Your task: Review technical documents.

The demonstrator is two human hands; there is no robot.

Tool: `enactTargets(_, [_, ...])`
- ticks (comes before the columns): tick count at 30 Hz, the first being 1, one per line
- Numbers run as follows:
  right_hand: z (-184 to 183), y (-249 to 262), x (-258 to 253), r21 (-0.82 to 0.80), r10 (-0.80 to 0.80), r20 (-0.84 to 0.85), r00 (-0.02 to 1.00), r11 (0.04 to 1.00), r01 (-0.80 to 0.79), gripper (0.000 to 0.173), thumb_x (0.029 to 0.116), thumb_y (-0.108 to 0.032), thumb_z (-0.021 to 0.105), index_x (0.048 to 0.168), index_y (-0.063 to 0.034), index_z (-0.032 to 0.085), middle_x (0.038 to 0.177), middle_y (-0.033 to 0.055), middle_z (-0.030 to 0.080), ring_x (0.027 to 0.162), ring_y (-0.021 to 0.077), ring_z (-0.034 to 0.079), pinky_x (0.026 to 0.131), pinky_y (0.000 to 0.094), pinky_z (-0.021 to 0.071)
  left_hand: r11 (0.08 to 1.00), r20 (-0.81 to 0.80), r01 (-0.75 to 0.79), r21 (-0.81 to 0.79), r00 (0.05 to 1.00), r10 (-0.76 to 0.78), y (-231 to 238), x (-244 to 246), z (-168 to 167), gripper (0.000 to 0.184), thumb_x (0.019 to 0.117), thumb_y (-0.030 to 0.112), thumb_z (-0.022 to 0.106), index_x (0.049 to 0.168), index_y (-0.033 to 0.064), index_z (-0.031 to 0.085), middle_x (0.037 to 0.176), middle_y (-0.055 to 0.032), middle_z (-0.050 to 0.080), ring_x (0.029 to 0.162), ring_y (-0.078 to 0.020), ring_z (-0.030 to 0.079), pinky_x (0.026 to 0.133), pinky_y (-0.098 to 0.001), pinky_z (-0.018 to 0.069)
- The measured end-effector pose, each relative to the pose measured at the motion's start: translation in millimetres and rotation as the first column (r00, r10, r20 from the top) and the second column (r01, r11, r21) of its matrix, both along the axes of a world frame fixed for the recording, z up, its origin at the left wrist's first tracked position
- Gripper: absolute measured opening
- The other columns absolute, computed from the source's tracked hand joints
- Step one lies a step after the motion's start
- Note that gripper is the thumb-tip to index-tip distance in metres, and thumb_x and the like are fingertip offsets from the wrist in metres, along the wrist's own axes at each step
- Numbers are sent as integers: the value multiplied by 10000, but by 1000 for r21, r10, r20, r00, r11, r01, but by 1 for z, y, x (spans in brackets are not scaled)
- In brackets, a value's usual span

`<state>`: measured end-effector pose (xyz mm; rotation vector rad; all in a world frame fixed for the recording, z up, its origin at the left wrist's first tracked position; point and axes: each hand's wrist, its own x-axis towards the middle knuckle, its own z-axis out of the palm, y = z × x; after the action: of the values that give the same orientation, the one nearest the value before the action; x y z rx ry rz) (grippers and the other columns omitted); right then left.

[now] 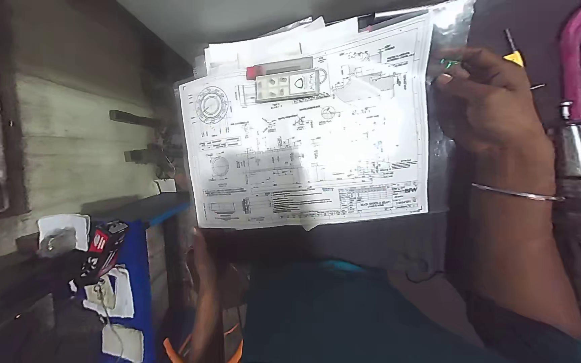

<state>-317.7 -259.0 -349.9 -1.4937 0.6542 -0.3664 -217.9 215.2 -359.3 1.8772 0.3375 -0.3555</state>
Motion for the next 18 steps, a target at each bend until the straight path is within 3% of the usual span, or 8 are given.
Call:
enactTargets(3, [0, -2, 2, -45, -22, -48, 999, 999, 20, 353, 1033, -53, 510, 1357, -187, 557, 1089, -67, 657, 820, -1, 638, 737, 202, 565, 997, 7, 9, -79, 1000, -9, -3, -12, -5, 628, 1076, 555, 278, 1345, 42, 521, 1095, 21, 704, 998, -40, 678, 885, -285, 594])
enactTargets(6, [-2, -4, 3, -76, -16, -66, 998, 997, 11, 371, 1022, -54, 519, 1360, -204, 557, 1083, -84, 642, 843, -10, 628, 761, 208, 565, 992, 33, 58, -116, 998, -55, -2, -18, -10, 745, 1004, 666, 417, 1370, 23, 500, 1113, 24, 707, 1011, -43, 685, 912, -274, 592])
enactTargets(13, [2, -2, 7, -65, -7, -64, 998, 998, 3, 354, 1026, -67, 527, 1357, -190, 552, 1054, -92, 633, 833, -23, 619, 749, 188, 558, 978, 210, 181, 105, 957, -200, 3, -18, -21, 768, 1050, 572, 407, 1396, -113, 432, 1230, -65, 649, 1103, -10, 629, 998, -229, 531])
enactTargets(15, [6, 1, 4, -37, -1, -31, 1000, 999, 0, 349, 1036, -61, 506, 1370, -163, 535, 1084, -69, 651, 859, -3, 634, 764, 198, 562, 957, 214, 207, 205, 944, -250, 7, -20, -26, 686, 1067, 506, 383, 1365, -104, 483, 1227, -78, 638, 1113, -11, 602, 1002, -228, 502])
enactTargets(18, [2, -4, 11, -41, 15, 29, 999, 999, -13, 315, 1050, -38, 452, 1346, -109, 533, 1115, -51, 657, 926, 1, 633, 824, 191, 547, 950, 205, 232, 207, 940, -274, 18, -22, -34, 732, 1047, 600, 379, 1393, -37, 483, 1226, -35, 642, 1122, -15, 611, 1008, -256, 516])
